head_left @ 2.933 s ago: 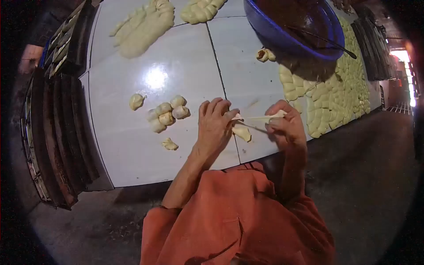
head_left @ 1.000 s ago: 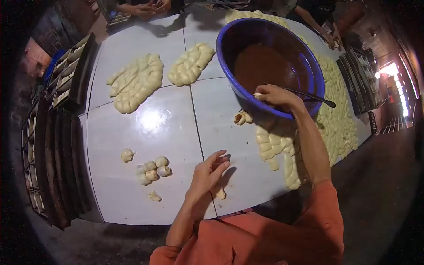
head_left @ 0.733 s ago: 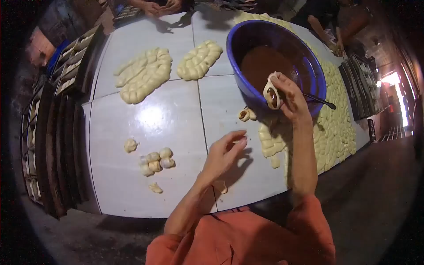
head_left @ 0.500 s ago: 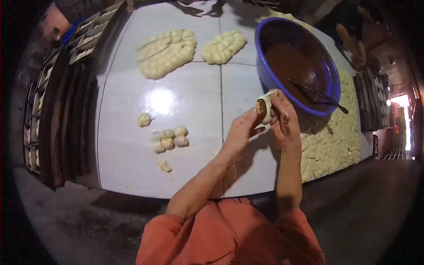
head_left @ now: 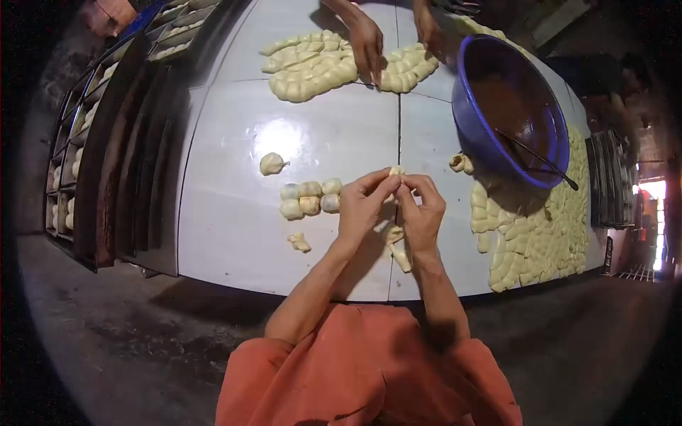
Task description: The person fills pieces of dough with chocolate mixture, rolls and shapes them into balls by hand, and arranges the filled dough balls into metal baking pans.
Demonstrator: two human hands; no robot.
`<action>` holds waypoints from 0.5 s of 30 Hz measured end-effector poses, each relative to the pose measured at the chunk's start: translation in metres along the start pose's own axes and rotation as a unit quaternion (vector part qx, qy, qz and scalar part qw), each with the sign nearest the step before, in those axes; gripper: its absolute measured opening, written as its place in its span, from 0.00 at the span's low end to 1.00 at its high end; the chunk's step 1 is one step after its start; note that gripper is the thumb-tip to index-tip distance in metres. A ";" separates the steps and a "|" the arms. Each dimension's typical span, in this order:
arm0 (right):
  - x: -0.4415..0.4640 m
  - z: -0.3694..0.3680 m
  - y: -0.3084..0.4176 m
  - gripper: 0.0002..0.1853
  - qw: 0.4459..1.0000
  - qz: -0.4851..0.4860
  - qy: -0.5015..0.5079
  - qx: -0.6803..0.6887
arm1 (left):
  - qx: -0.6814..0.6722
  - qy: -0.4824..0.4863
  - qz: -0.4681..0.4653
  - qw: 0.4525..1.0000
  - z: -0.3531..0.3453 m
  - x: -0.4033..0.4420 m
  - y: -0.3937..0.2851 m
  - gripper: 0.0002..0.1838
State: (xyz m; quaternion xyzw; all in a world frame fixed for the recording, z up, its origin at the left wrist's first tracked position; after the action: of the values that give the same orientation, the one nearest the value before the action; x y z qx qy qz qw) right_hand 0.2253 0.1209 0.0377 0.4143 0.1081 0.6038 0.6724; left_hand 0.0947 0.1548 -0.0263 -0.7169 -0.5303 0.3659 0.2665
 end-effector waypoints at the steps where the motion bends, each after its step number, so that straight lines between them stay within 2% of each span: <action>1: -0.001 -0.002 0.002 0.07 1.000 0.001 0.001 0.000 | -0.001 -0.001 0.000 1.000 0.003 0.000 -0.010 0.20; 2: -0.006 -0.014 -0.016 0.07 0.983 -0.099 0.045 0.150 | 0.049 0.016 0.045 0.998 0.003 0.002 -0.011 0.20; 3: -0.014 -0.030 -0.028 0.07 0.932 -0.195 0.087 0.294 | 0.099 0.034 0.090 0.990 0.002 0.002 -0.007 0.21; 4: -0.018 -0.034 -0.033 0.09 0.925 -0.215 0.133 0.282 | -0.006 0.053 0.090 0.994 -0.004 0.002 -0.006 0.21; 5: -0.019 -0.031 -0.035 0.09 0.925 -0.214 0.135 0.282 | 0.023 0.066 0.107 0.992 0.003 0.008 -0.004 0.21; 8: -0.013 -0.012 0.007 0.13 0.978 0.003 0.143 0.154 | 0.002 0.085 0.132 0.988 0.005 0.010 -0.009 0.21; 11: -0.011 -0.007 -0.002 0.14 0.985 0.047 0.087 0.140 | -0.004 0.091 0.123 0.988 -0.007 -0.003 -0.017 0.21; 15: -0.009 0.005 0.003 0.08 0.989 0.074 0.004 0.131 | 0.033 0.090 0.064 0.993 -0.013 -0.012 -0.022 0.17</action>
State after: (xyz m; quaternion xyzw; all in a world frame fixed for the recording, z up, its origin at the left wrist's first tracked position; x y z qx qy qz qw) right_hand 0.2241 0.1100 0.0401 0.5030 0.1581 0.6344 0.5652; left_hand 0.0908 0.1500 0.0015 -0.7703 -0.4444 0.3337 0.3128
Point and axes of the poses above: each hand's wrist, its own x-axis towards the middle knuckle, its own z-axis out of the back of the hand, y = z × x, the point moved 10 cm from there along x, towards the middle knuckle, and after that the axes turned 14 degrees about -x, right-handed, at the moved point
